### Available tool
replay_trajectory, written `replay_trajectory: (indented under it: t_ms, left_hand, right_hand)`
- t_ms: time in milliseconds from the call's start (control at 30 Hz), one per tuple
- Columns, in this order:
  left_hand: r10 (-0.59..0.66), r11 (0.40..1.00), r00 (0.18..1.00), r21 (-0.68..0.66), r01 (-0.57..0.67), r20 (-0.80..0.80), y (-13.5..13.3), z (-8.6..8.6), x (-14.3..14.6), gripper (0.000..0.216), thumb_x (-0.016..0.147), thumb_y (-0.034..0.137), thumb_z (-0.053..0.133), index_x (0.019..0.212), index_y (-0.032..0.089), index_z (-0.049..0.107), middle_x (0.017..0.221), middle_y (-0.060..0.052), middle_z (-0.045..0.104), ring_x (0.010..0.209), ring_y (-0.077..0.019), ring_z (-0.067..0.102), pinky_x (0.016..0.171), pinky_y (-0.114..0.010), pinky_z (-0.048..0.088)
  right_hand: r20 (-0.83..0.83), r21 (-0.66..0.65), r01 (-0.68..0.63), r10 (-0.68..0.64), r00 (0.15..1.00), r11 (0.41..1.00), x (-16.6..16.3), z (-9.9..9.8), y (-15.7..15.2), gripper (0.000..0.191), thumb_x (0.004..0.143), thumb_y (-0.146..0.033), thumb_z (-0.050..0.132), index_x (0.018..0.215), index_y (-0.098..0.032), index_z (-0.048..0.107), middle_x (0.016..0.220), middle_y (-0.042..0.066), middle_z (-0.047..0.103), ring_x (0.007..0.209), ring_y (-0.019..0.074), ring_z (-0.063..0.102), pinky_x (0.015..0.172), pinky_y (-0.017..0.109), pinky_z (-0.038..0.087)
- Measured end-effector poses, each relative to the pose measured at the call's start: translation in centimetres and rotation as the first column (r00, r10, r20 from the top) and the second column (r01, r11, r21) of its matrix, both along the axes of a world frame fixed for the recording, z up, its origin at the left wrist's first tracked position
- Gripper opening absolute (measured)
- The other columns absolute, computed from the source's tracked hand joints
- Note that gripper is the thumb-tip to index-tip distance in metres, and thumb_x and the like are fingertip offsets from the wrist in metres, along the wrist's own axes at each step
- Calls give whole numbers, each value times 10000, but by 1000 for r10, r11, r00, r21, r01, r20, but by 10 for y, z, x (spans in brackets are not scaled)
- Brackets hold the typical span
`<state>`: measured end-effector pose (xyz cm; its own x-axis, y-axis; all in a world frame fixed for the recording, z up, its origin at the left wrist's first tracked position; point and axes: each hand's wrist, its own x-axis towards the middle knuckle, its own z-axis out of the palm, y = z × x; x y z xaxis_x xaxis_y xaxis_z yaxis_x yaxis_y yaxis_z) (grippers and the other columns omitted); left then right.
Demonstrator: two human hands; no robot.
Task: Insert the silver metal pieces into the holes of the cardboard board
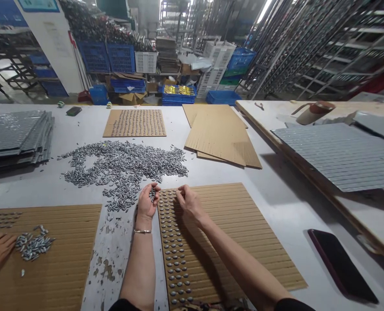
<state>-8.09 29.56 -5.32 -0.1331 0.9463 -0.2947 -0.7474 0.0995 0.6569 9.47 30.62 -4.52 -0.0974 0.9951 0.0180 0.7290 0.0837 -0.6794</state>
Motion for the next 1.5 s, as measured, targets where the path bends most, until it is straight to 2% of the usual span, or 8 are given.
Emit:
replay_trajectory:
  t_ms: [133, 233, 367, 500, 700, 867, 1100, 1500]
  left_hand:
    - [-115, 993, 992, -7, 114, -57, -4, 5, 7, 419, 792, 514, 600, 976, 139, 626, 687, -11, 607, 412, -43, 404, 330, -159, 178]
    - [-135, 991, 990, -17, 135, -33, -3, 2, 9, 383, 766, 461, 628, 985, 148, 614, 672, 6, 596, 402, -40, 390, 339, -164, 178]
    - [4, 998, 1000, -63, -5, -12, -4, -7, 5, 340, 696, 340, 660, 969, 152, 581, 676, 9, 597, 414, -41, 396, 362, -166, 157]
    - [103, 987, 994, -122, -105, -24, -5, -14, 4, 311, 675, 311, 634, 928, 173, 517, 655, 3, 611, 388, -45, 373, 375, -177, 130]
    - [208, 961, 975, -166, -219, -82, -3, -17, 10, 315, 651, 362, 684, 802, 180, 477, 653, -23, 632, 391, -48, 398, 371, -178, 144]
    - [195, 966, 978, -158, -204, -67, -3, -15, 2, 360, 590, 337, 771, 805, 156, 545, 612, 44, 546, 405, -18, 370, 361, -160, 133]
    - [142, 983, 990, -113, -143, -17, 4, -17, -4, 345, 624, 355, 772, 832, 151, 588, 614, 63, 502, 400, -2, 330, 352, -151, 115]
    - [209, 969, 977, -129, -212, -37, -3, -18, 1, 414, 545, 387, 807, 786, 135, 584, 606, 38, 524, 408, -26, 368, 351, -160, 152]
  right_hand:
    - [-160, 206, -138, 173, 972, 969, -9, 15, -5, 197, 904, -327, 461, 835, -190, 585, 772, 38, 644, 681, 161, 571, 657, 256, 413]
    - [-137, 256, -189, 229, 964, 948, -16, 22, 2, 206, 892, -312, 454, 817, -186, 599, 767, 48, 641, 685, 166, 564, 654, 260, 417]
    - [-18, 192, -243, 251, 968, 951, -12, 17, 21, 204, 837, -320, 471, 779, -184, 612, 730, 49, 626, 660, 174, 549, 624, 267, 401]
    - [104, 110, -333, 323, 941, 936, 6, -11, 29, 216, 807, -342, 481, 733, -197, 623, 715, 46, 629, 647, 180, 553, 613, 277, 387]
    - [31, 179, -294, 294, 955, 939, 27, -45, 8, 310, 827, -468, 485, 748, -195, 611, 721, 71, 609, 629, 198, 537, 610, 308, 414]
    - [-31, 221, -180, 191, 981, 959, 25, -38, -9, 300, 875, -430, 449, 788, -189, 604, 781, 82, 608, 694, 205, 548, 660, 317, 442]
    - [46, 172, -258, 254, 966, 951, 20, -30, -5, 197, 904, -305, 461, 842, -191, 610, 861, 64, 607, 756, 186, 561, 710, 285, 442]
    - [226, 165, -294, 254, 940, 942, 21, -53, 1, 238, 924, -342, 420, 846, -205, 598, 937, 60, 610, 703, 181, 557, 588, 277, 382]
